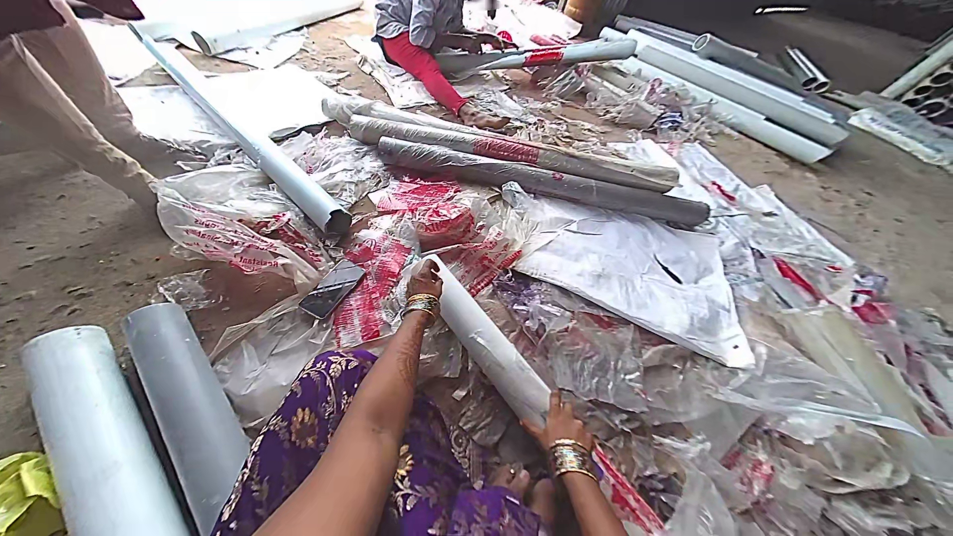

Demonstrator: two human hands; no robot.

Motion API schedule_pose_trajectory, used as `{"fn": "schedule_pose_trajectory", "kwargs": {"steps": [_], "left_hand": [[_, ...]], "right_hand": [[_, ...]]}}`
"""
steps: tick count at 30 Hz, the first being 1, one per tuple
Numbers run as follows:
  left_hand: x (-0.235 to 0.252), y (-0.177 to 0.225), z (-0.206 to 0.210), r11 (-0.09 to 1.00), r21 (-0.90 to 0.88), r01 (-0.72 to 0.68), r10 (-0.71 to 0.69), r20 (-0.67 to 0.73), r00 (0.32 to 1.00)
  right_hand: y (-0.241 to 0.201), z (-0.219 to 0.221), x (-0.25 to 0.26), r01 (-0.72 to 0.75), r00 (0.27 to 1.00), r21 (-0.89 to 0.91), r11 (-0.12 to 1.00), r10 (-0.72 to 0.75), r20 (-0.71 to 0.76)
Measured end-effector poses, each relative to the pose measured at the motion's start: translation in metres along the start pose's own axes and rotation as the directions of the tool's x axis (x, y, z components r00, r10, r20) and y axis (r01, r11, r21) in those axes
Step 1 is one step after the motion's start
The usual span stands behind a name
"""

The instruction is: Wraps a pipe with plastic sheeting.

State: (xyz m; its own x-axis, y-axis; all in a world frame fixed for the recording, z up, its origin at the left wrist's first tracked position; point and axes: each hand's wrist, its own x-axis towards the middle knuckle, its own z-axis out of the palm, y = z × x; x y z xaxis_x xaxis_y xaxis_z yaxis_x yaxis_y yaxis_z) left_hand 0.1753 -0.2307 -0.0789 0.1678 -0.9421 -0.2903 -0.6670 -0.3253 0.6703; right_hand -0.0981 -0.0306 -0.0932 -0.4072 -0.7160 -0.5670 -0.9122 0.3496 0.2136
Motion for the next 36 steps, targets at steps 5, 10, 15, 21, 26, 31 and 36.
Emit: {"fn": "schedule_pose_trajectory", "kwargs": {"steps": [5, 10, 15, 21, 26, 31, 36], "left_hand": [[0.009, -0.017, 0.019, 0.990, 0.120, -0.073, 0.049, 0.195, 0.980], [0.017, -0.025, 0.019, 0.987, 0.064, -0.146, 0.128, 0.223, 0.966], [0.021, -0.028, 0.020, 0.985, 0.058, -0.163, 0.146, 0.231, 0.962], [0.021, -0.029, 0.016, 0.977, 0.067, -0.204, 0.185, 0.221, 0.958], [0.020, -0.032, 0.019, 0.981, 0.031, -0.192, 0.183, 0.186, 0.965], [0.021, -0.029, 0.019, 0.983, 0.061, -0.172, 0.155, 0.222, 0.963], [0.024, -0.022, 0.017, 0.973, 0.167, -0.160, 0.113, 0.262, 0.959]], "right_hand": [[-0.001, 0.001, 0.001, -0.009, 1.000, 0.009, 1.000, 0.009, 0.010], [-0.003, 0.000, 0.001, -0.021, 1.000, 0.005, 1.000, 0.021, 0.010], [-0.005, 0.001, 0.001, -0.030, 0.999, -0.009, 1.000, 0.030, 0.020], [-0.006, 0.001, 0.001, -0.032, 0.999, -0.010, 0.999, 0.033, 0.023], [-0.004, 0.002, 0.001, -0.029, 0.999, -0.003, 1.000, 0.029, 0.017], [-0.004, 0.004, 0.004, -0.032, 0.999, 0.002, 0.999, 0.032, 0.015], [-0.004, 0.005, 0.004, -0.030, 0.999, -0.015, 0.999, 0.030, 0.013]]}}
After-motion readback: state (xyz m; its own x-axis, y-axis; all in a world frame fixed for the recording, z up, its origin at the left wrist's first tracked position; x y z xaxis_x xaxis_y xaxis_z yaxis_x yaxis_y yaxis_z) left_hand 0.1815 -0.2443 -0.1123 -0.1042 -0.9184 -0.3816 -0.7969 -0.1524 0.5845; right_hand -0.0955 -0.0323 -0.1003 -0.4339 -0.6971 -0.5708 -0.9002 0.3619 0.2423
